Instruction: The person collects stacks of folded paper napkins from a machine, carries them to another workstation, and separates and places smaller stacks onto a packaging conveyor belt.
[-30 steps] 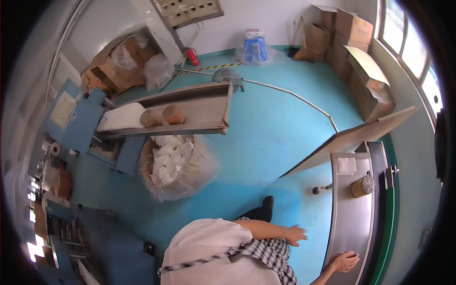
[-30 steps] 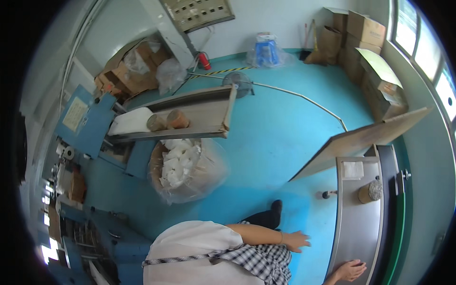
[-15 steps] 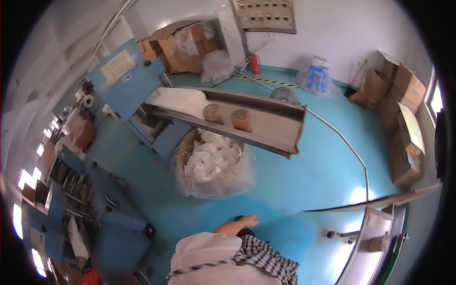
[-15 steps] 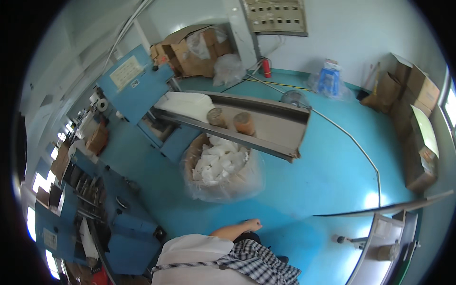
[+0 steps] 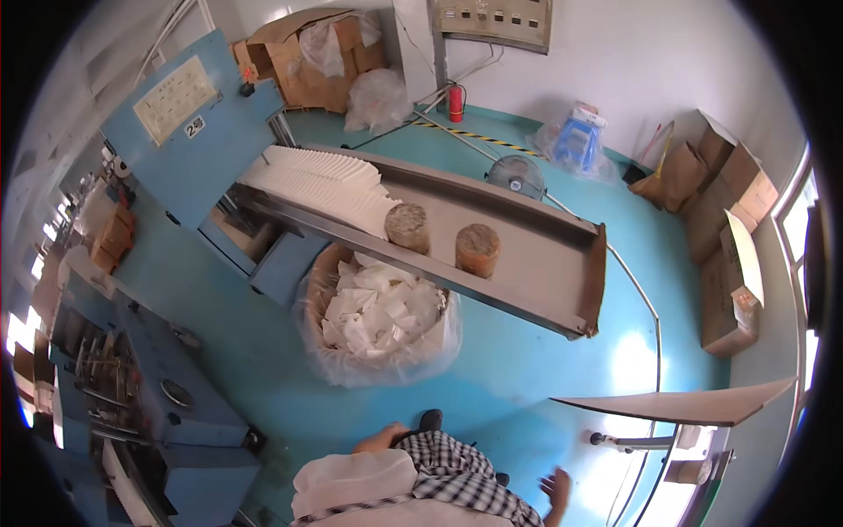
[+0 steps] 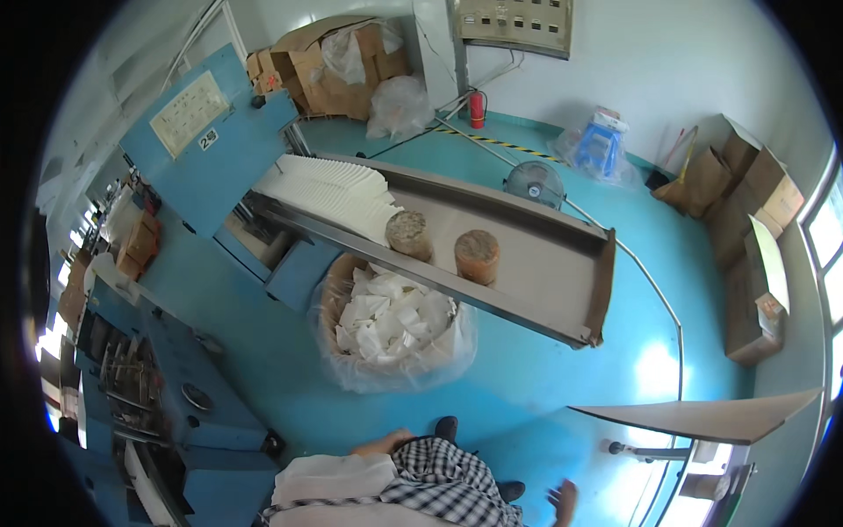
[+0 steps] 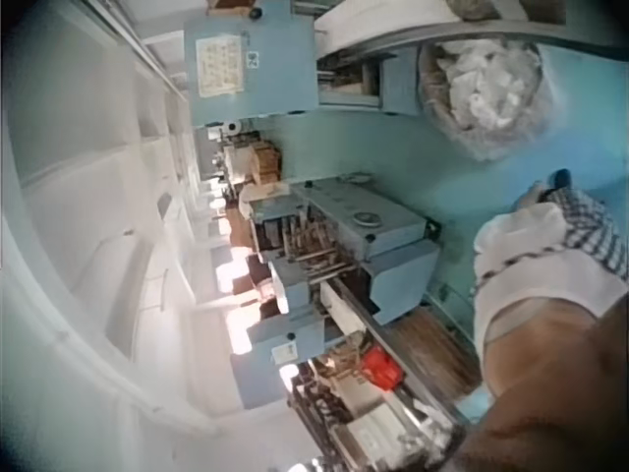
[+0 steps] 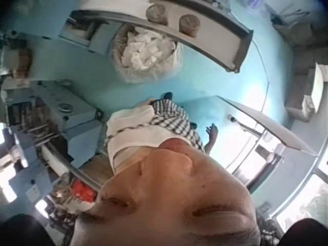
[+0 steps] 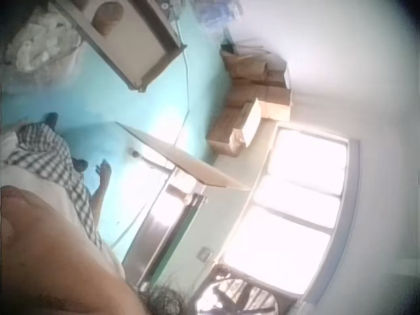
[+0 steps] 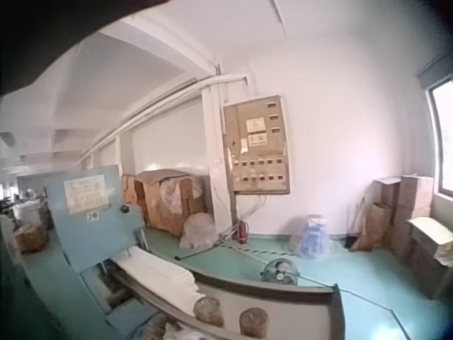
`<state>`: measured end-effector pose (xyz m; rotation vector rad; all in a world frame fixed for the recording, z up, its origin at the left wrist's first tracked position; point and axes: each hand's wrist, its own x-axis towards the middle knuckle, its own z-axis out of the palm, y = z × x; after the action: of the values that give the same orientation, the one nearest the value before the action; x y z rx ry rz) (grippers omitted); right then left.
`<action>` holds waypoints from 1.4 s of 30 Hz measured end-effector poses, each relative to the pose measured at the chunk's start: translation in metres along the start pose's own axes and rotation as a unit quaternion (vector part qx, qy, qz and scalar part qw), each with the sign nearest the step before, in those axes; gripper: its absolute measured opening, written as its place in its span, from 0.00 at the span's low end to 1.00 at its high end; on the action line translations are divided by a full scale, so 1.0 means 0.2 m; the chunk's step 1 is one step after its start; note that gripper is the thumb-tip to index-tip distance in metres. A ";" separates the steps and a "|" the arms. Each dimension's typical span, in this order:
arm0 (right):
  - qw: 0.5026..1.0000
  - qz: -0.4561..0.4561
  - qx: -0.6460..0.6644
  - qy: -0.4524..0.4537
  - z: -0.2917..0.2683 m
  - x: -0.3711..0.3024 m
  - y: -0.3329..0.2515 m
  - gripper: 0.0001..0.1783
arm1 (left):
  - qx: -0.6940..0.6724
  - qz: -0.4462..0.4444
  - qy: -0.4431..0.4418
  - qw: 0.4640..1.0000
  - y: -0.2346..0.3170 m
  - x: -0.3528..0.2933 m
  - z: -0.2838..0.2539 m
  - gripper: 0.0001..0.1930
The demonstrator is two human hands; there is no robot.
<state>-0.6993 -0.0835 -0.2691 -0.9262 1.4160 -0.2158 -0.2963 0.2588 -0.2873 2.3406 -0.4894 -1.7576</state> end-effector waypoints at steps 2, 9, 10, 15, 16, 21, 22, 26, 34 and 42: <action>0.949 -0.106 -0.284 -0.083 0.44 0.01 -0.04 0.32 | 0.068 -0.013 -0.022 0.997 -0.02 0.33 -0.09 0.30; 0.775 -0.327 -0.432 -0.327 1.55 -0.27 -0.61 0.28 | -0.128 0.188 0.316 0.921 0.23 0.21 -0.60 0.17; 0.738 -0.395 -0.437 -0.328 1.59 -0.29 -0.69 0.27 | -0.166 0.229 0.336 0.898 0.28 0.14 -0.67 0.15; 0.694 -0.491 -0.422 -0.314 1.73 -0.61 -1.25 0.20 | -0.210 0.379 0.416 0.800 0.54 -0.40 -1.07 0.12; 0.698 -0.499 -0.406 -0.316 1.74 -0.65 -1.34 0.20 | -0.169 0.407 0.473 0.763 0.58 -0.48 -1.16 0.13; 0.694 -0.566 -0.345 -0.282 1.86 -0.73 -1.63 0.16 | -0.047 0.404 0.677 0.613 0.75 -0.82 -1.70 0.21; 0.705 -0.575 -0.310 -0.277 1.89 -0.74 -1.67 0.14 | -0.038 0.401 0.696 0.595 0.79 -0.87 -1.80 0.22; 0.704 -0.612 -0.272 -0.237 1.94 -0.74 -1.85 0.11 | 0.046 0.310 0.735 0.602 0.93 -0.82 -2.27 0.33; 0.658 -0.656 -0.336 -0.155 2.10 -0.65 -2.17 0.33 | 0.230 -0.090 0.470 0.848 1.12 -0.53 -2.89 0.41; 0.606 -0.604 -0.457 -0.242 2.21 -0.31 -2.34 0.51 | 0.329 -0.079 0.485 0.806 1.06 -0.36 -3.02 0.30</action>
<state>-0.1327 -0.1610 0.0328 -2.5132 0.0425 -0.1861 0.2304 0.0524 0.0216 3.3607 -0.7766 -0.1647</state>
